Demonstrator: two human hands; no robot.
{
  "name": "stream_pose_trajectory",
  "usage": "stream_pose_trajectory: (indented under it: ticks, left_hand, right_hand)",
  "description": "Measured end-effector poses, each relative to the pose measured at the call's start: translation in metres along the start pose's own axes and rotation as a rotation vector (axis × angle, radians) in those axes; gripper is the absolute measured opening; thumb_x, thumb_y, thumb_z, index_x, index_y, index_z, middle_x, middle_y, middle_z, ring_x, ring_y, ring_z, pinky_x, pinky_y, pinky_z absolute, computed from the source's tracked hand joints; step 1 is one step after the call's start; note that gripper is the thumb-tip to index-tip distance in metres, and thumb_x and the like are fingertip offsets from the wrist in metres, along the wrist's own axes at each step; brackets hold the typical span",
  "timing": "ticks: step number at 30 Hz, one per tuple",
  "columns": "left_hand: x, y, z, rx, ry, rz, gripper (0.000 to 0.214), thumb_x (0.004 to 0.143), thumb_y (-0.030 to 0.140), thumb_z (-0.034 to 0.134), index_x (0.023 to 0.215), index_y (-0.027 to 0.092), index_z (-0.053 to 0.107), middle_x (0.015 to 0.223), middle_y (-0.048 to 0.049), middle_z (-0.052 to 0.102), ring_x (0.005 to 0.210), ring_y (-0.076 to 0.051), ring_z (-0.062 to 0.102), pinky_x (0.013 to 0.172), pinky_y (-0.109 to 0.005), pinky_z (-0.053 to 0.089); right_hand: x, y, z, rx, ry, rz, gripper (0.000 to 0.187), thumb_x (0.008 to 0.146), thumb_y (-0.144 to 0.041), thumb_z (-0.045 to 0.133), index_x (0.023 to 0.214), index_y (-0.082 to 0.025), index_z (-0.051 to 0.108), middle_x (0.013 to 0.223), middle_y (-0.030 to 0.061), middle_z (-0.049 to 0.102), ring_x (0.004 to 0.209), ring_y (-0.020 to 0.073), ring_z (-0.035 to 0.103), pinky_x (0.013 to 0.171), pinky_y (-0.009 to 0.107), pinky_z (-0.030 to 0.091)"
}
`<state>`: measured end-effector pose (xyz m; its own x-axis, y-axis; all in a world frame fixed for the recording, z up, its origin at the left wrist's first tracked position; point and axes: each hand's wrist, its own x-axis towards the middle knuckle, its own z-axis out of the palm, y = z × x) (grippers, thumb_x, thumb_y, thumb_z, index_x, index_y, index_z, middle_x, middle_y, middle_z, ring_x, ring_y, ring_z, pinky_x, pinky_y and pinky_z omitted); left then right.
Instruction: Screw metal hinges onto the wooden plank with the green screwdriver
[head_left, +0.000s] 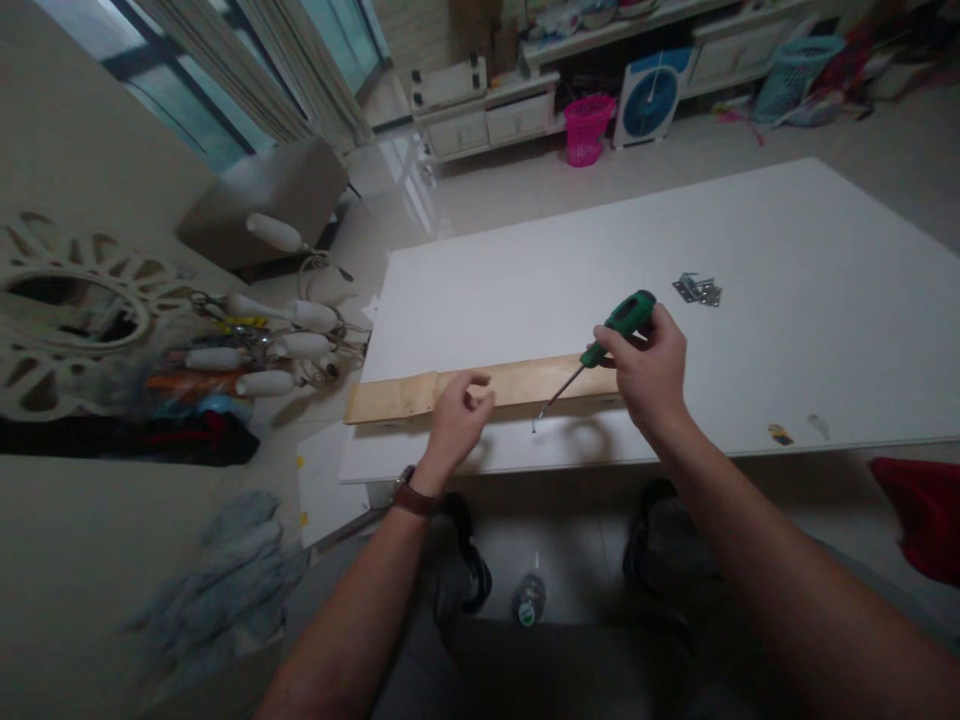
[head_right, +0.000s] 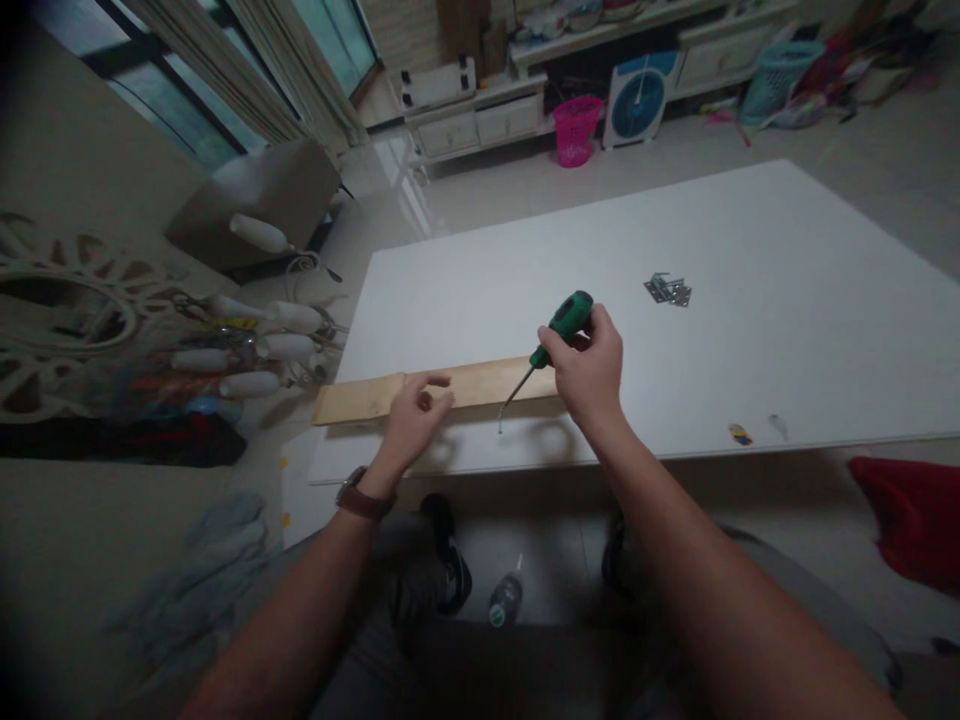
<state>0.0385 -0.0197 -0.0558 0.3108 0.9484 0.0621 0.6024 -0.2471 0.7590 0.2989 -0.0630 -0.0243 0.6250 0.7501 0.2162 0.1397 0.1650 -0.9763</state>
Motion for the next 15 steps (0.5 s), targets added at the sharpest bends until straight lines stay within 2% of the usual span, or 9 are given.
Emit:
stream_pose_trajectory:
  ticks: [2, 4, 6, 9, 12, 15]
  left_hand:
    - [0.012, -0.021, -0.022, 0.174, 0.07, 0.008, 0.035, 0.086, 0.015, 0.061, 0.12, 0.016, 0.069, 0.123, -0.0123, 0.073, 0.11, -0.025, 0.069, 0.099, -0.041, 0.057]
    - [0.017, -0.042, -0.038, 0.348, 0.047, -0.008, 0.057, 0.077, 0.009, 0.064, 0.134, 0.013, 0.065, 0.145, -0.0179, 0.064, 0.139, -0.033, 0.057, 0.122, -0.05, 0.044]
    - [0.016, -0.057, -0.047, 0.494, -0.035, -0.046, 0.069, 0.076, 0.01, 0.066, 0.144, 0.013, 0.06, 0.162, -0.0199, 0.049, 0.154, -0.039, 0.042, 0.129, -0.055, 0.035]
    - [0.008, -0.065, -0.051, 0.635, -0.11, -0.092, 0.078, 0.079, 0.014, 0.066, 0.155, 0.018, 0.052, 0.167, -0.0193, 0.042, 0.156, -0.043, 0.035, 0.127, -0.061, 0.034]
    - [0.0, -0.061, -0.054, 0.688, -0.114, -0.125, 0.074, 0.085, 0.024, 0.066, 0.157, 0.023, 0.051, 0.159, -0.0182, 0.05, 0.146, -0.043, 0.044, 0.12, -0.062, 0.04]
    - [-0.004, -0.055, -0.061, 0.681, -0.079, -0.149, 0.072, 0.083, 0.03, 0.072, 0.153, 0.023, 0.055, 0.142, -0.0192, 0.058, 0.133, -0.043, 0.051, 0.113, -0.061, 0.044]
  right_hand:
    - [0.001, -0.001, -0.002, 0.006, 0.012, 0.007, 0.03, 0.075, -0.034, 0.082, 0.087, -0.026, 0.056, 0.08, -0.0024, 0.058, 0.072, 0.0183, 0.064, 0.062, 0.04, 0.065]
    - [0.001, -0.003, -0.003, 0.009, 0.028, 0.008, 0.03, 0.074, -0.034, 0.082, 0.086, -0.026, 0.056, 0.08, -0.0025, 0.058, 0.071, 0.0179, 0.064, 0.061, 0.039, 0.065]
    - [0.0, -0.005, -0.003, 0.002, 0.038, 0.007, 0.029, 0.073, -0.034, 0.082, 0.086, -0.026, 0.057, 0.079, -0.0023, 0.058, 0.072, 0.0181, 0.064, 0.062, 0.039, 0.065]
    - [0.0, -0.006, -0.004, -0.009, 0.032, 0.005, 0.028, 0.074, -0.034, 0.081, 0.088, -0.026, 0.058, 0.08, -0.002, 0.058, 0.073, 0.0185, 0.064, 0.064, 0.04, 0.066]
    - [0.0, -0.006, -0.006, -0.017, 0.017, -0.016, 0.026, 0.076, -0.034, 0.08, 0.091, -0.026, 0.06, 0.08, -0.002, 0.057, 0.073, 0.0183, 0.064, 0.065, 0.04, 0.065]
    - [-0.001, -0.007, -0.007, -0.023, 0.016, -0.036, 0.025, 0.076, -0.034, 0.08, 0.092, -0.026, 0.061, 0.079, -0.0021, 0.057, 0.073, 0.0182, 0.064, 0.065, 0.04, 0.065]
